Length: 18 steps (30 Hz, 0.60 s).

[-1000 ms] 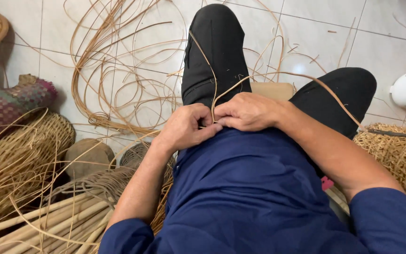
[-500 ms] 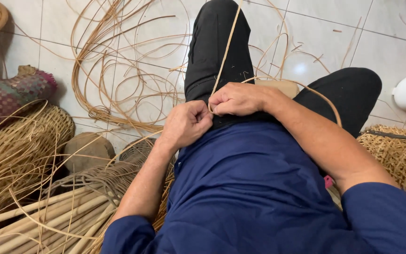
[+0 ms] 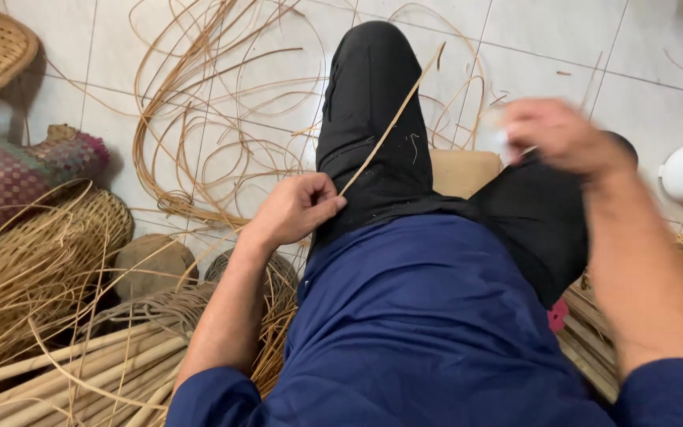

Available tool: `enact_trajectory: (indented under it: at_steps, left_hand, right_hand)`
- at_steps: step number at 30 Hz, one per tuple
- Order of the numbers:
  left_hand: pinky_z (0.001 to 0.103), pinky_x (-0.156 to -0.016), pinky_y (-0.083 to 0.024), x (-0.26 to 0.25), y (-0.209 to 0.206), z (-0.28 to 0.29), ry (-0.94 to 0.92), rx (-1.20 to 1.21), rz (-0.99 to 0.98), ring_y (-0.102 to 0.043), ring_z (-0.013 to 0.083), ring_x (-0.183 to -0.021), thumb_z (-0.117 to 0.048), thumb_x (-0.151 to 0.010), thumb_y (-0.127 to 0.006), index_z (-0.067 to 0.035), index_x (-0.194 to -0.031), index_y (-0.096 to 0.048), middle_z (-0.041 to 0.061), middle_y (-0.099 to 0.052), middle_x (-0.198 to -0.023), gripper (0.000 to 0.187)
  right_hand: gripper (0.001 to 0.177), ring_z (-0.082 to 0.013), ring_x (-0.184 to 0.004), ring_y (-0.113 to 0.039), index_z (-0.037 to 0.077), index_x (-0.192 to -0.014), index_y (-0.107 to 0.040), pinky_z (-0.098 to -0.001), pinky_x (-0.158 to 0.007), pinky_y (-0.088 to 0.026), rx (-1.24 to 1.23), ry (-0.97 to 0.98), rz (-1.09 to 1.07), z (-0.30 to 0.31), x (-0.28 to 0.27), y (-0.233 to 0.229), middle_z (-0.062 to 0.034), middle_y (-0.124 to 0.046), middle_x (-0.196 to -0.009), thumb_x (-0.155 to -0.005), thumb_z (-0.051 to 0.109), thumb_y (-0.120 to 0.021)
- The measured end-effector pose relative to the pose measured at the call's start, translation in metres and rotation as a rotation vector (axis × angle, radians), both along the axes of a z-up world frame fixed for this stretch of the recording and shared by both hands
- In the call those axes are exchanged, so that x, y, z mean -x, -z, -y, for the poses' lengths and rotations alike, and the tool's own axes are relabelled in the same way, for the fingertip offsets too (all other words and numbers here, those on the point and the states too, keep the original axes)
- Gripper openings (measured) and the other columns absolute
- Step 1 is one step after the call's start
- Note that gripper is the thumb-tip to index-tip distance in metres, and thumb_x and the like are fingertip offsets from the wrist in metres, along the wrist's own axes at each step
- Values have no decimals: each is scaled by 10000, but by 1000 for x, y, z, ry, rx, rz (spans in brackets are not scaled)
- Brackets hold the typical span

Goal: The person is manually splitting long rattan strips into thinner strands using their hands and a small knife.

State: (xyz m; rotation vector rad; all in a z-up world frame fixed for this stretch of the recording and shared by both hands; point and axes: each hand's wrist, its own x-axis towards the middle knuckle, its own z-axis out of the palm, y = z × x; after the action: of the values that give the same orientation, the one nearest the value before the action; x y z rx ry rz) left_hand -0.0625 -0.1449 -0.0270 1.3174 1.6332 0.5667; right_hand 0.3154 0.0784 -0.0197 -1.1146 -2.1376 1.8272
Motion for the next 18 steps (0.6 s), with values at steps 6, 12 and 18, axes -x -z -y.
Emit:
enact_trajectory:
  at_steps: [6, 12, 18]
  left_hand:
    - [379, -586, -486, -23, -55, -49, 211, -299, -217, -611, 254, -596, -292, -892, -759, -105, -794, -677, 37, -676, -728, 227]
    - [223, -574, -437, -77, -104, -106, 419, -239, 443, -478, 75, -608, -163, -914, -772, -61, -847, -687, -38, -600, -714, 149]
    - [169, -676, -460, -94, -77, -110, 430, -134, 881, -544, 30, -743, -39, -908, -787, -75, -1034, -645, -40, -637, -897, 193]
  right_hand:
    - [397, -373, -951, -665, -129, -1486, -667, -439, -720, -543, -1138, 254, 445, -14, -62, -68, -264, -666, -1190, -1121, -46, -800]
    - [546, -301, -986, -654, -13, -1404, -548, -538, -1148, -348, -809, -72, -83, 68, 43, -117, -156, -669, -1192, -877, 36, -681]
    - [107, -231, -896, -554, 74, -874, -676, -382, -912, -473, -955, -129, -91, 63, 32, -133, -40, -573, -910, -833, 43, -769]
